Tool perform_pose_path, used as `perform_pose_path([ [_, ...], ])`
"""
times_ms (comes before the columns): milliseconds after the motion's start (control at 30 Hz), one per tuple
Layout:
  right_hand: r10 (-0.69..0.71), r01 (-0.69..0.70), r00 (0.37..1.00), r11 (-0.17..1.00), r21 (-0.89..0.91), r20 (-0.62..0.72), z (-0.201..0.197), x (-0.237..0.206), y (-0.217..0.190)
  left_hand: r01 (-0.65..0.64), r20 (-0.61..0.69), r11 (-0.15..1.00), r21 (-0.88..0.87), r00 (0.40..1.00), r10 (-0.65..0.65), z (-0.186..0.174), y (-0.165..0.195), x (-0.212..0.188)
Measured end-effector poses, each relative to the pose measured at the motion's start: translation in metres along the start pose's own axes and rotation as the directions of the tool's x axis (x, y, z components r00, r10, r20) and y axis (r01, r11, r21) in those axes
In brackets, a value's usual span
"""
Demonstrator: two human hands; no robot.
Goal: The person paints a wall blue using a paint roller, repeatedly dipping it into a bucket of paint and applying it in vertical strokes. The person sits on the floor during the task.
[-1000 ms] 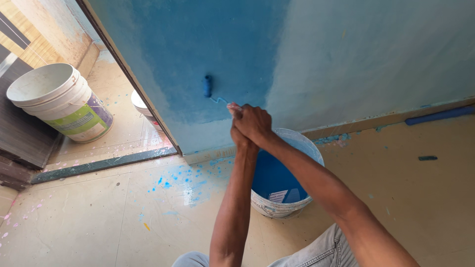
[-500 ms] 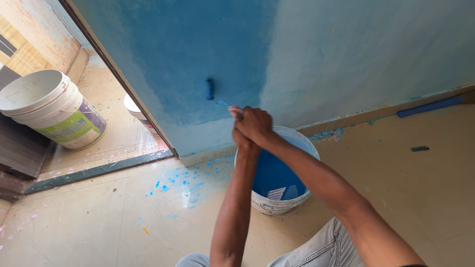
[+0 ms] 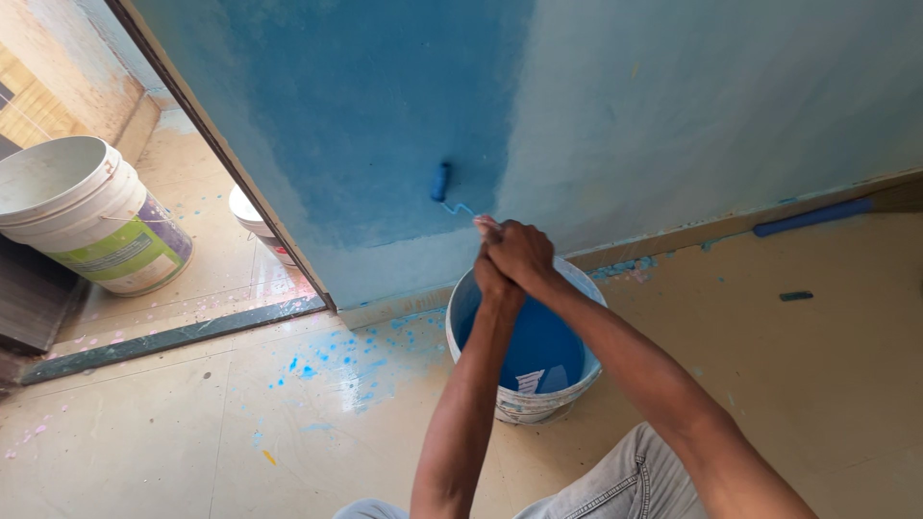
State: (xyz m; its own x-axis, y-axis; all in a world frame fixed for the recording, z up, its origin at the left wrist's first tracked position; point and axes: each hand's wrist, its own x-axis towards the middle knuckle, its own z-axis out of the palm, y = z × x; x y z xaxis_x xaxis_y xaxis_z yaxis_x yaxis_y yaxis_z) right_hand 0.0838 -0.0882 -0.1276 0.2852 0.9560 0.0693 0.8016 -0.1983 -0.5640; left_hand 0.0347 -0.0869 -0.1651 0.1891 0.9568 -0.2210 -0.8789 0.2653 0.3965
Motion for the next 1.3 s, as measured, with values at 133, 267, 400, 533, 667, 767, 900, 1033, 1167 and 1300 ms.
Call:
perform_pose_path([
  [133,0.041,-0.041,0.999,0.999,0.002,-0.027,-0.005,-0.004,0.016,0.035,-0.021,0.995,0.096,0.999,-0.033,0.004,-0.013,-0.004],
  [267,-0.072,0.076,0.997,0.976,0.203,-0.024,0.023,0.006,-0.007,-0.122,-0.014,0.951,0.283,0.991,0.131,-0.012,0.017,0.007],
  [400,-0.121,0.057,0.988,0.872,0.487,0.101,0.068,0.021,-0.061,-0.369,0.056,0.789,0.491,0.917,0.395,-0.032,0.084,0.024],
  [533,-0.235,0.103,0.969,0.661,0.743,0.075,0.099,0.040,-0.127,-0.500,0.137,0.649,0.573,0.839,0.526,-0.031,0.163,0.030],
  [667,-0.212,-0.032,0.966,0.464,0.885,0.146,0.109,0.038,-0.163,-0.403,0.080,0.638,0.656,0.878,0.473,-0.032,0.211,0.021],
  [767,-0.255,-0.065,0.956,0.306,0.950,0.147,0.127,0.021,-0.164,-0.395,0.104,0.555,0.732,0.870,0.481,-0.049,0.218,0.011],
  [900,-0.115,-0.163,0.966,0.432,0.887,0.233,0.160,-0.003,-0.144,-0.276,0.017,0.526,0.804,0.896,0.444,-0.085,0.205,0.003],
  [1033,-0.059,-0.253,0.951,0.411,0.876,0.303,0.187,-0.031,-0.117,-0.216,-0.016,0.528,0.821,0.917,0.399,-0.123,0.184,-0.009],
  [1167,0.009,-0.367,0.916,0.418,0.831,0.401,0.198,-0.048,-0.097,-0.200,-0.026,0.597,0.777,0.938,0.347,-0.138,0.169,-0.022],
  [1300,-0.042,-0.265,0.948,0.453,0.852,0.317,0.193,-0.031,-0.111,-0.197,-0.029,0.547,0.814,0.926,0.376,-0.117,0.182,-0.014],
])
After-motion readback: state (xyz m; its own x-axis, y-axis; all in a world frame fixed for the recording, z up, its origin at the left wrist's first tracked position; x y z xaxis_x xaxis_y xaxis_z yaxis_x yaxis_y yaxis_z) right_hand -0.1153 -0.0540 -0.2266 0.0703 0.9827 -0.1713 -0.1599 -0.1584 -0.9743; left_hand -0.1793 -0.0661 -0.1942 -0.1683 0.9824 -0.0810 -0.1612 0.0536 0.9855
